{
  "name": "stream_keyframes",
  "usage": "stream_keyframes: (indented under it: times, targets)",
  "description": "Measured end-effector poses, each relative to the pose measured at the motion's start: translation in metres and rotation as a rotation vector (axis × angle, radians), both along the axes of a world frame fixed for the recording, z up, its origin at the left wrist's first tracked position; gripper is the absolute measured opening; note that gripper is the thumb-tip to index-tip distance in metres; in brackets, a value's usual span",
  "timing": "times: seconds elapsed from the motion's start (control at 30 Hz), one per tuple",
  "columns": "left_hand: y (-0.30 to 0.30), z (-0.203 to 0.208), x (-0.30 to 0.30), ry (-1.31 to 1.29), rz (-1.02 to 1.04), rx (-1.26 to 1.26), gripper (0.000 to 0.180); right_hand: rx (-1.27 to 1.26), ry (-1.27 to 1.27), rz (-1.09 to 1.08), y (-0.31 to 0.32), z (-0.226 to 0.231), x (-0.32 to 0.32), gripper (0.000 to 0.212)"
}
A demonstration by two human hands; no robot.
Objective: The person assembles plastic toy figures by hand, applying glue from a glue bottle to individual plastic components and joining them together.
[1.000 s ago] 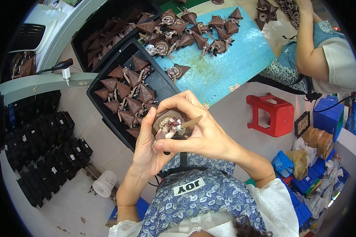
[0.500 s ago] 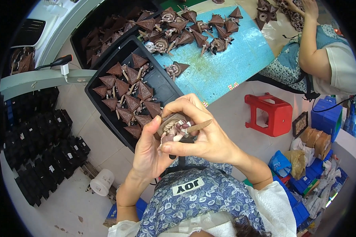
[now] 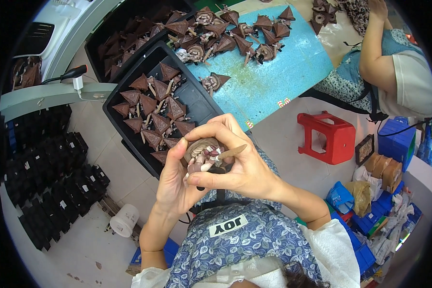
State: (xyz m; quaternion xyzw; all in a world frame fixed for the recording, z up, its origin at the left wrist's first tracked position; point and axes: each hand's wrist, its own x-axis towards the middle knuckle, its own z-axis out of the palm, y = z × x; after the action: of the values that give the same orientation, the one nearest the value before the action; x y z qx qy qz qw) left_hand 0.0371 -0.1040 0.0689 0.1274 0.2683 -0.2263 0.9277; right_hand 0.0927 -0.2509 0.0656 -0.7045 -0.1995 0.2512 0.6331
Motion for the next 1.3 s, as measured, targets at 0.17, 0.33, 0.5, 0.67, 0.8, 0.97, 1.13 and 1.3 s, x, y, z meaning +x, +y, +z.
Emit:
stream_keyframes:
  times: [0.17, 0.33, 0.5, 0.67, 0.8, 0.97, 1.13, 1.3]
  targets:
    - [0.001, -0.011, -0.006, -0.027, 0.054, -0.178, 0.042, -0.040, 0.035, 0.004, 0.000, -0.001, 0.000, 0.063]
    - [0.003, -0.018, -0.010, -0.016, 0.085, -0.311, 0.043, -0.045, 0.049, 0.015, 0.000, -0.001, 0.000, 0.062]
    - [0.005, -0.020, -0.012, 0.040, 0.088, -0.314, 0.044, -0.033, 0.105, -0.019, 0.002, -0.003, -0.003, 0.063]
    - [0.010, -0.010, -0.003, -0.004, 0.053, -0.239, 0.048, 0.038, 0.094, -0.048, 0.004, -0.005, -0.006, 0.072]
    - [0.009, -0.003, 0.005, 0.157, 0.068, -0.203, 0.055, 0.057, 0.207, -0.112, 0.005, -0.007, -0.011, 0.085]
    - [0.012, -0.018, 0.000, 0.158, 0.084, -0.328, 0.051, -0.013, 0.124, -0.092, 0.006, -0.009, -0.011, 0.088]
    - [0.015, -0.055, 0.000, 0.071, 0.175, 0.246, 0.032, -0.256, -0.188, -0.072, 0.009, -0.039, -0.021, 0.077]
    - [0.034, -0.136, 0.037, -0.215, -0.026, 0.994, 0.038, 0.267, 0.669, -0.576, 0.056, -0.134, -0.021, 0.051]
